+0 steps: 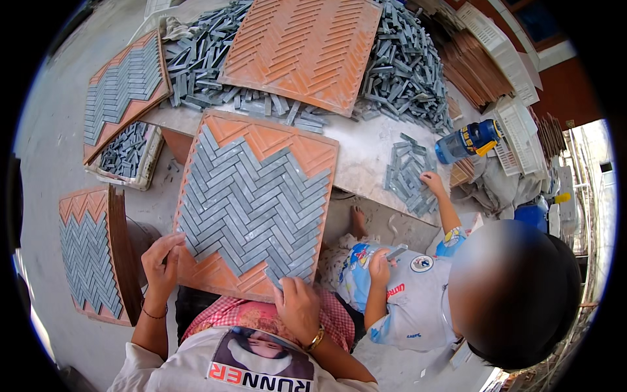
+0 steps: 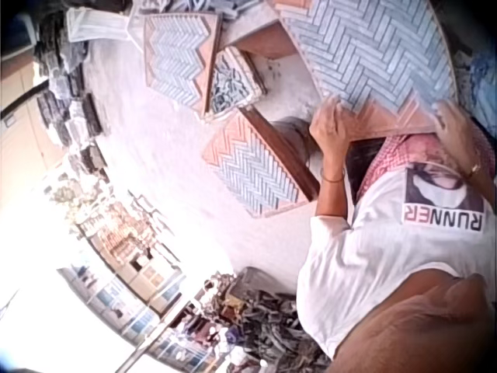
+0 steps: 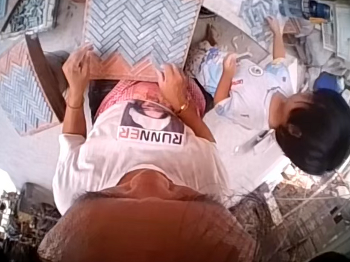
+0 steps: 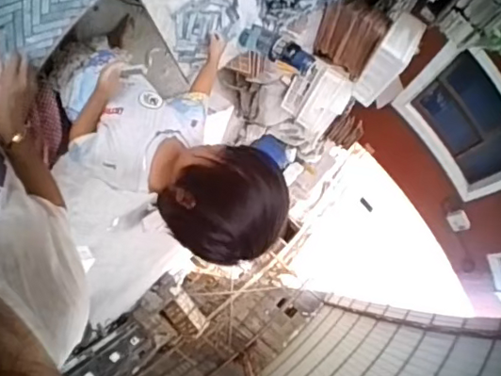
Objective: The person arranges small rectangular tiles onto a square board in a herringbone pattern. They pick tiles from a pile, place them by hand, and occasionally flip the board to check alignment.
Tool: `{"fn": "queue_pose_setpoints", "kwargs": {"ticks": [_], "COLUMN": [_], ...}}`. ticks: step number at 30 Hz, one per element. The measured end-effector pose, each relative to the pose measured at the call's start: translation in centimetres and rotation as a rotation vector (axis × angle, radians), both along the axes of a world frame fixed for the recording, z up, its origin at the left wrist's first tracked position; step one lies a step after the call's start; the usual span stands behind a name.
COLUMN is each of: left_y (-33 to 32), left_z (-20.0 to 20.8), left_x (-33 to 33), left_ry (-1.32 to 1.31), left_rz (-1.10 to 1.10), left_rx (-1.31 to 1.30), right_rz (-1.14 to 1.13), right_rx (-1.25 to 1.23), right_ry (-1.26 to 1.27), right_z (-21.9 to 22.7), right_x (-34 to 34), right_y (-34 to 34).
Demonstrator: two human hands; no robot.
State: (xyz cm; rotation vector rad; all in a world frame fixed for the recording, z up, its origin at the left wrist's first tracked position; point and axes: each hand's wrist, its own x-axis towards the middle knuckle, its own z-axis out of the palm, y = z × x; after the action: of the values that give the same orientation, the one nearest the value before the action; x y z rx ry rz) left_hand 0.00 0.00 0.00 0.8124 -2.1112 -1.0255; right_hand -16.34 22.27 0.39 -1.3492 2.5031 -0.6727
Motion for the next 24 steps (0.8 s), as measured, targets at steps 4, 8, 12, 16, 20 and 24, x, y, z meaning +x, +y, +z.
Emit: {"fn": "queue_pose_setpoints", "kwargs": {"ticks": [4, 8, 12, 16, 20, 24], "left_y": [-0.2, -0.1, -0.3, -0.4, -0.3, -0.2], "left_z": [0.0, -0.1, -0.2, -0.5, -0.7, -0.5], "left_x": [0.0, 0.3, 0.0, 0.2, -0.2, -0.2], "left_ry": [-0.005, -0.024, -0.006, 0.005, -0.004, -0.011], "left_rz": [-0.005, 0.000, 0.002, 0.006, -0.014, -0.010], "left_rx": [-0.026, -0.054, -0.002, 0.006, 0.019, 0.022], "right_rz": [0.045, 0.209, 0.315, 0.385, 0.455, 0.468], "right_rx": [0.008, -0.104, -0.148, -0.151, -0.088, 0.051], "right_ry": [-0.035, -0.102, -0.194, -0.154, -0.089, -0.051], "right_z": [1.6, 1.4, -0.6, -0.4, 0.2, 0.9], "right_x": [-0.5, -2.0, -3.6, -3.9, -4.8, -4.7], "right_y": [-1.1, -2.6, -2.4, -2.2, -2.4, -2.5]}}
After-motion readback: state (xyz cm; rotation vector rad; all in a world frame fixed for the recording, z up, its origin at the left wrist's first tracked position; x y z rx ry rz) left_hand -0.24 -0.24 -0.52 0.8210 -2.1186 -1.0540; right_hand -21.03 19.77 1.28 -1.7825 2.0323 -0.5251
